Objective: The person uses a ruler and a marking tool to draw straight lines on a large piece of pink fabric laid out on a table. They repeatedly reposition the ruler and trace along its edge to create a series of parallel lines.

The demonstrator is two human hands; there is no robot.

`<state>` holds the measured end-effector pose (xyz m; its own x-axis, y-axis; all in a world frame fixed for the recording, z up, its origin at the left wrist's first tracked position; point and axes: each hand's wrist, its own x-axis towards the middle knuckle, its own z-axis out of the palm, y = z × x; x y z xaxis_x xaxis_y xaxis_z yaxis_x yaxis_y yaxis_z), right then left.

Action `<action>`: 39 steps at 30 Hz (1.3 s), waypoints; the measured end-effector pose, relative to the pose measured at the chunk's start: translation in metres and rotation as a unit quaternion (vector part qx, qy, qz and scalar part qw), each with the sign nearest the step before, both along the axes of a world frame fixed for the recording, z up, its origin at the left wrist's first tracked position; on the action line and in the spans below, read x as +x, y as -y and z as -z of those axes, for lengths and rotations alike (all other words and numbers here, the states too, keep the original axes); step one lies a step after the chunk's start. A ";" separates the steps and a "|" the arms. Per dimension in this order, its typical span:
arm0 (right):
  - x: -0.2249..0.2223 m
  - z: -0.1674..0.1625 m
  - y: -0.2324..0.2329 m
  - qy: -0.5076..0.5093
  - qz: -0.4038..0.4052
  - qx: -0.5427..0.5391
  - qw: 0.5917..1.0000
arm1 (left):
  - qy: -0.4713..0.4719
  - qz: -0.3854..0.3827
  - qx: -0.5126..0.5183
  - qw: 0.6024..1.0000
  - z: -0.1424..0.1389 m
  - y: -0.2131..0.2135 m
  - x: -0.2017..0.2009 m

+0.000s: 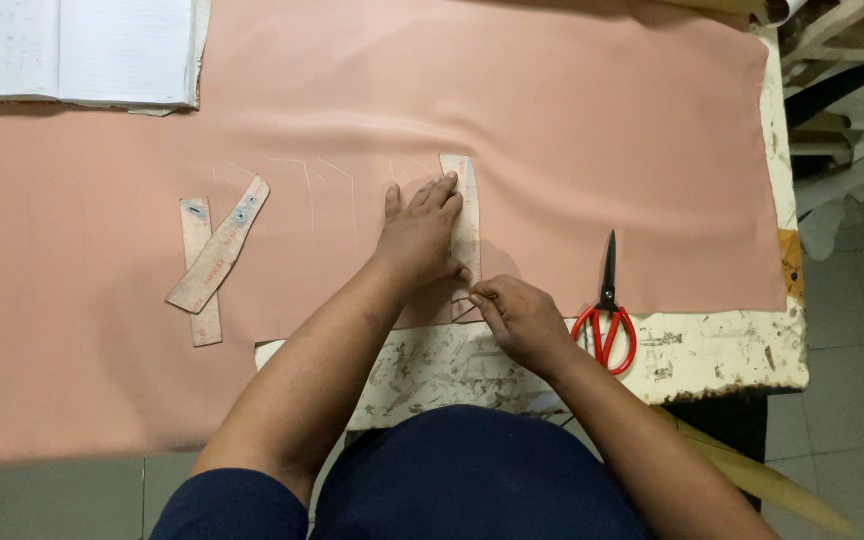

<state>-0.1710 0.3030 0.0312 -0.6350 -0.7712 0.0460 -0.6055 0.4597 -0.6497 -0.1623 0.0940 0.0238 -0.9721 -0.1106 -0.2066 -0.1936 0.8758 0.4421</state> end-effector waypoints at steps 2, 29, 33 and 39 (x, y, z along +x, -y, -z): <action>0.000 0.000 0.000 -0.003 0.001 0.004 1.000 | 0.000 -0.001 0.001 1.000 0.000 0.000 0.001; -0.031 0.008 0.031 -0.059 0.017 0.013 0.998 | -0.082 -0.030 0.040 0.995 0.019 0.011 0.002; -0.034 0.009 0.035 -0.046 0.030 0.027 0.998 | -0.086 -0.032 0.041 0.995 0.018 0.010 0.002; -0.041 0.005 0.045 -0.066 0.012 -0.005 0.998 | -0.086 -0.038 0.048 0.994 0.021 0.011 0.001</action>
